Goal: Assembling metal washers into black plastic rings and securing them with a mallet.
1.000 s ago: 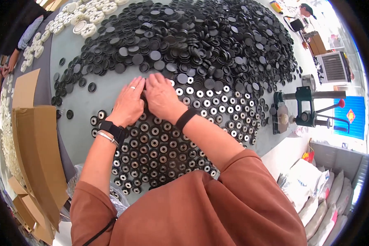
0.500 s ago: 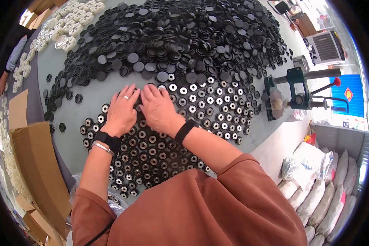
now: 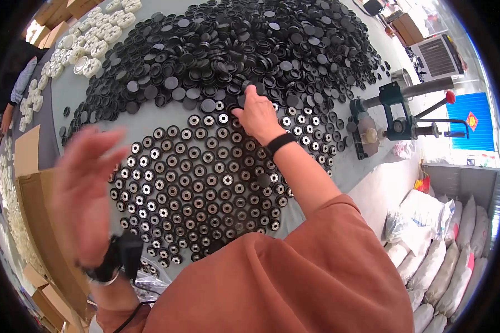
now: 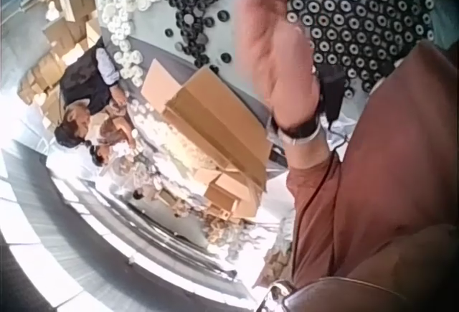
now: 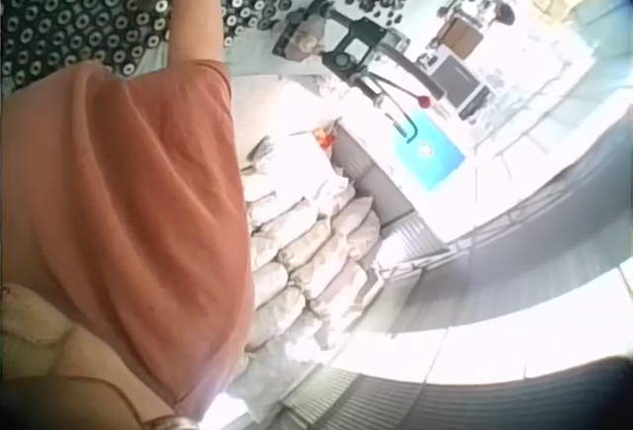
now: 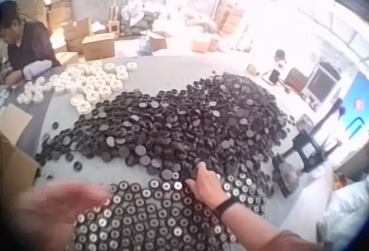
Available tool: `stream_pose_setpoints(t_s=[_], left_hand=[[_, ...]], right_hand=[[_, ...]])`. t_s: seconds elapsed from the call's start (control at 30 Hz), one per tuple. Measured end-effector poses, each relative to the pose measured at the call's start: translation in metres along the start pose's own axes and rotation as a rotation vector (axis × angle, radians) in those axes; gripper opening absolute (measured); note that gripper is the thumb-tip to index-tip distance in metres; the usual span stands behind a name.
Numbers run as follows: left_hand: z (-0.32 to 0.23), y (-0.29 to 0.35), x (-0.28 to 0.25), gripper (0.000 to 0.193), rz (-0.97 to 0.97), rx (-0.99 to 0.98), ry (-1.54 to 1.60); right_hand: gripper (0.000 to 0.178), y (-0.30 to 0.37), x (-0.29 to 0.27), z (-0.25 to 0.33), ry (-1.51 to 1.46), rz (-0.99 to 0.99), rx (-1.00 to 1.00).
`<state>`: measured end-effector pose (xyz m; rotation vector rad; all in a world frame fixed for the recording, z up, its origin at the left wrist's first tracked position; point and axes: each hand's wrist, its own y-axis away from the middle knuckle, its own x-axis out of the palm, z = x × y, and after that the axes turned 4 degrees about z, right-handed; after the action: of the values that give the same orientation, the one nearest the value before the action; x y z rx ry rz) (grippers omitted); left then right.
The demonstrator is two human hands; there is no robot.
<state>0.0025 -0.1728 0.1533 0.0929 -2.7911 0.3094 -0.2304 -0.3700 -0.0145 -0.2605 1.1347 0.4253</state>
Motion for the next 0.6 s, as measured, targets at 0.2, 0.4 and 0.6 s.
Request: stream_pose_setpoints(t_s=[0.2, 0.4, 0.6], left_hand=[[-0.061, 0.009, 0.028, 0.053, 0.143, 0.383, -0.161], [-0.051, 0.021, 0.043, 0.055, 0.115, 0.371, -0.063], [-0.088, 0.103, 0.022, 0.055, 0.056, 0.345, -0.07]], right_hand=[[0.048, -0.048, 0.011, 0.026, -0.068, -0.036, -0.038], [0.045, -0.081, 0.008, 0.02, -0.026, -0.062, 0.023], [0.039, -0.042, 0.009, 0.056, -0.008, 0.293, -0.35]])
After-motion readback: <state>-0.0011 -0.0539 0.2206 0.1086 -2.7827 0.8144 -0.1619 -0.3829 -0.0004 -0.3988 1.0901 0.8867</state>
